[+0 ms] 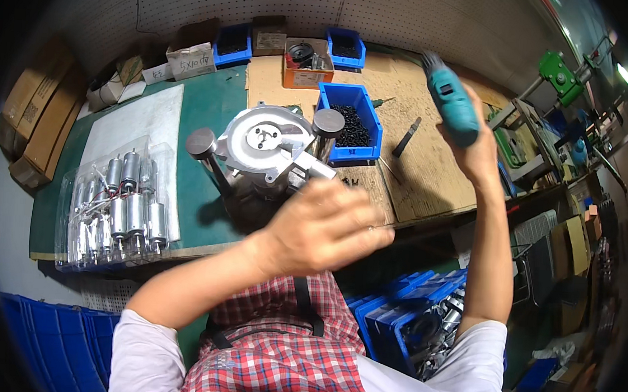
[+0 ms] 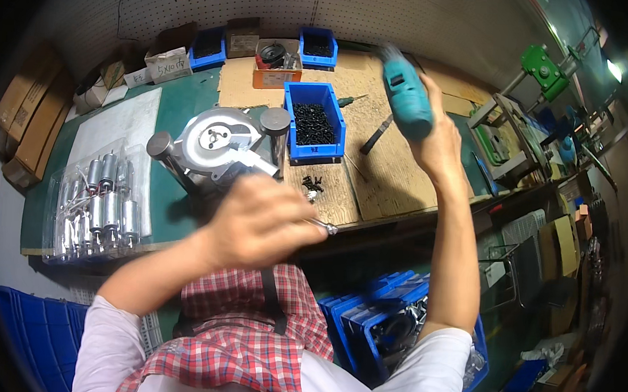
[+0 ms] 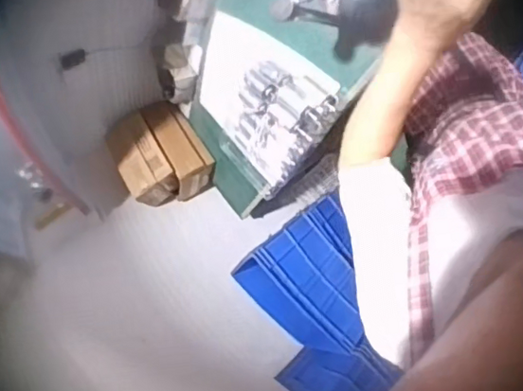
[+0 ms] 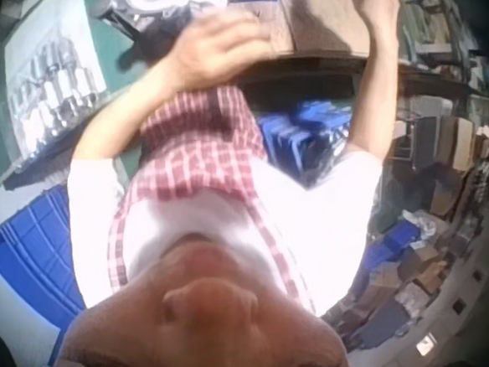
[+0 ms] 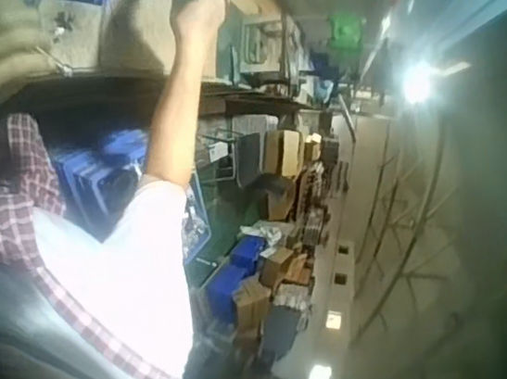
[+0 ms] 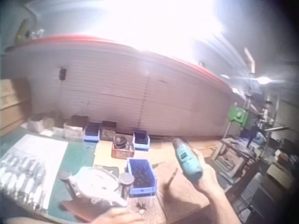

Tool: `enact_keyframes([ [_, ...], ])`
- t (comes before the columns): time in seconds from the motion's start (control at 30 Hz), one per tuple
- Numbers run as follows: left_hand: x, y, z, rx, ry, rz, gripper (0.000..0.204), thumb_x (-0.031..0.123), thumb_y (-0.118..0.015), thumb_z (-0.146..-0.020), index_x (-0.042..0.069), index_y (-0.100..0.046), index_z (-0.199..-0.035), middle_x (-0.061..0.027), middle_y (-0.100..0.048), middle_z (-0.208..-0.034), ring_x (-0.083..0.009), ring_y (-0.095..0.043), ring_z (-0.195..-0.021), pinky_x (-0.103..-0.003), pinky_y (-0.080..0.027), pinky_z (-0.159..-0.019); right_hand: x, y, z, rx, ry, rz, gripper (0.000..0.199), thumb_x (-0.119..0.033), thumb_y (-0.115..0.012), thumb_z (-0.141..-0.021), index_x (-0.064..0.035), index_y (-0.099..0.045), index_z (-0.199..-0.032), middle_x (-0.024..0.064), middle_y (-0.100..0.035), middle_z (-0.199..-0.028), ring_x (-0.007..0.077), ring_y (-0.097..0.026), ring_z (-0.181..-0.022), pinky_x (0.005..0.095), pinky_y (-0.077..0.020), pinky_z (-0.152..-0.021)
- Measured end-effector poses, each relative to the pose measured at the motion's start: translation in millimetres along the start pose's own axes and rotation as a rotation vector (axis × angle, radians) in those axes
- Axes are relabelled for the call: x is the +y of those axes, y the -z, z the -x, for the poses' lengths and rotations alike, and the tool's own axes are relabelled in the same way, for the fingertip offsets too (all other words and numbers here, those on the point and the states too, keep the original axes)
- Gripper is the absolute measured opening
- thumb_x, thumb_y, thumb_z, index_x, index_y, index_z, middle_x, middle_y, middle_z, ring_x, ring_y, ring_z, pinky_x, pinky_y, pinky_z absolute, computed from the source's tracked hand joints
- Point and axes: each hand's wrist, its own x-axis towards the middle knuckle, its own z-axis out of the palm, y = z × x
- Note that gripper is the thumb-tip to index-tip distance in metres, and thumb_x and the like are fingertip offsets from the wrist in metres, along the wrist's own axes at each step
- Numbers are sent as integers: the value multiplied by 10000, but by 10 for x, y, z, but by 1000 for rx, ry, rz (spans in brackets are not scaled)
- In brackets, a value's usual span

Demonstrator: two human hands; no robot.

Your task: The person assembles metal components by inserting cylindrical parts into a circular housing and tightening them with a cordless drill. They repeat this process for multiple units, then place the finished assemblies into a blue bin and handle a clear plastic tray.

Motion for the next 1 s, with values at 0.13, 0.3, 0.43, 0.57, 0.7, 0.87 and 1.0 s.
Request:
enact_keyframes([
  [0.13, 194, -868, 395, -228, 127, 145, 456, 148, -717, -778, 62, -593, -1208, -75, -586, -1155, -222, -573, -1046, -371, -458, -896, 1105, -574, 228, -124, -75, 410, 829, -188, -732, -827, -243, -279, -1519, 266, -651, -1000, 427, -633, -927, 509, -484, -844],
  [0.3, 258, -1151, 527, -377, 278, 30, 399, 222, -719, -793, 49, -605, -1134, -91, -607, -982, -236, -583, -948, -380, -459, -816, 1330, -1003, 466, -267, -176, 646, 759, -249, -681, -889, -259, -278, -1532, 266, -625, -1018, 403, -591, -997, 502, -417, -917],
  [0.43, 299, -1173, 390, -411, 440, 51, 250, 301, -679, -839, 88, -575, -761, -83, -613, -681, -267, -638, -713, -390, -462, -697, 1352, -1071, 468, -271, -194, 731, 705, -285, -606, -937, -244, -249, -1543, 234, -593, -1094, 370, -577, -1029, 487, -411, -918],
  [0.57, 412, -1084, 466, -536, 471, 39, 264, 292, -649, -843, 96, -598, -674, -85, -617, -624, -263, -640, -640, -391, -467, -653, 1375, -1120, 463, -222, -137, 767, 717, -271, -600, -935, -235, -232, -1549, 215, -594, -1069, 358, -573, -1016, 472, -407, -918],
  [0.7, 576, -498, 783, -614, 312, 161, 248, 257, -679, -806, 100, -590, -636, -63, -608, -615, -228, -585, -626, -342, -449, -640, 1467, -1152, 497, -186, -82, 800, 735, -259, -608, -928, -236, -222, -1554, 201, -600, -1013, 365, -580, -973, 473, -424, -872],
  [0.87, 478, 443, 1151, -787, 387, 213, 291, 236, -715, -766, 109, -549, -564, -52, -561, -570, -232, -575, -589, -352, -462, -653, 1450, -1094, 500, -242, -136, 744, 735, -259, -605, -934, -234, -214, -1557, 218, -599, -1050, 374, -570, -988, 485, -410, -900],
  [1.0, 243, 755, 1220, -704, 611, -55, 145, 153, -724, -785, 76, -608, -744, -98, -624, -750, -274, -599, -710, -386, -481, -707, 1302, -992, 452, -100, -121, 783, 714, -179, -598, -912, -183, -257, -1540, 234, -583, -1125, 401, -532, -1071, 520, -363, -970],
])
